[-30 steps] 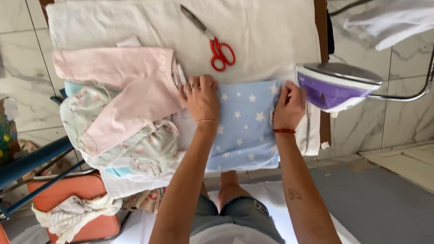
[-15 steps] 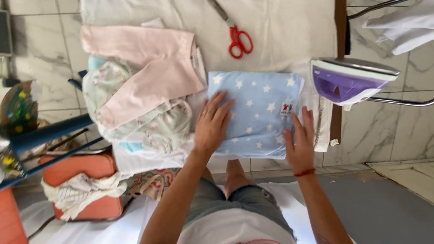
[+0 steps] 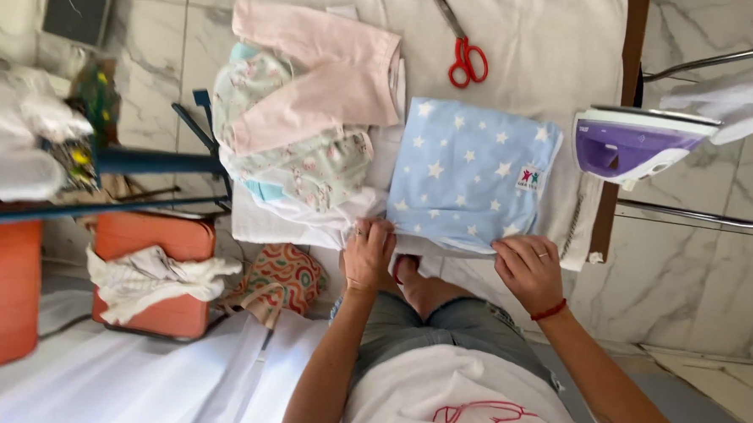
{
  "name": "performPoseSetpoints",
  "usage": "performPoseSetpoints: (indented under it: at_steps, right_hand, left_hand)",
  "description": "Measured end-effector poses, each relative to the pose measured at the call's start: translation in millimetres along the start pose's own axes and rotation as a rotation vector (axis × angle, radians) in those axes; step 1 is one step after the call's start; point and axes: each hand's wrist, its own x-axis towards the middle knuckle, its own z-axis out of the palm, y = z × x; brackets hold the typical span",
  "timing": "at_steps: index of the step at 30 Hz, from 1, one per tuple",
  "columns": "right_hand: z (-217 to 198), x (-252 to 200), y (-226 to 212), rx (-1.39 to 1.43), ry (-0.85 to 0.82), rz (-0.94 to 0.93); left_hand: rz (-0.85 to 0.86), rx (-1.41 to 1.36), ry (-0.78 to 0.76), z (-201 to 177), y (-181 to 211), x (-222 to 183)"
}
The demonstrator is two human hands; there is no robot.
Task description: Ironing and folding various baby garments on a workspace
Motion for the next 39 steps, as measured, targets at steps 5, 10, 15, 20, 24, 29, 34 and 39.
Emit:
performPoseSetpoints:
  at_steps: [5,10,15,20,24,29,34,39]
  right_hand:
    - [7.3,-4.6,8.0,0.072,-0.062,-0.099]
    - [11.6,31.6,27.0,0.213,-0.080,-0.125]
    - [20.6,118.8,14.7,0.309,-0.034,-0.163]
    - [79.1,136.7,9.2,0.341,-0.086,-0.245]
    - [95.5,140.6,10.3,0.304,-0.113,-0.206]
    - [112.1,157.5,22.8,0.260,-0.045,-0.019]
    - [133.6,182.2,53.4,0.118,-0.234,-0.030]
    - [146.6,193.4,65.8,-0.156,-0.327,-0.393]
  left_hand:
    - [-0.242,-0.046,0.039,-8.3,21.1,-0.7]
    - [-0.673,-0.354,0.115,-21.0,62.3,-5.2]
    - [-1.290,-0.972,-0.004,-19.5,92.0,12.8]
    - [-1.545,-1.041,0.028,-12.2,88.9,22.3]
    - [-1.579,-1.059,0.101,-6.9,90.9,18.1]
    - [-1.686,-1.081,0.330,-9.4,81.7,25.0]
    - [-1.699,-1.031,0.237,-11.4,75.4,25.5]
    - [-1.701,-1.009,0.164,-9.5,66.1,23.0]
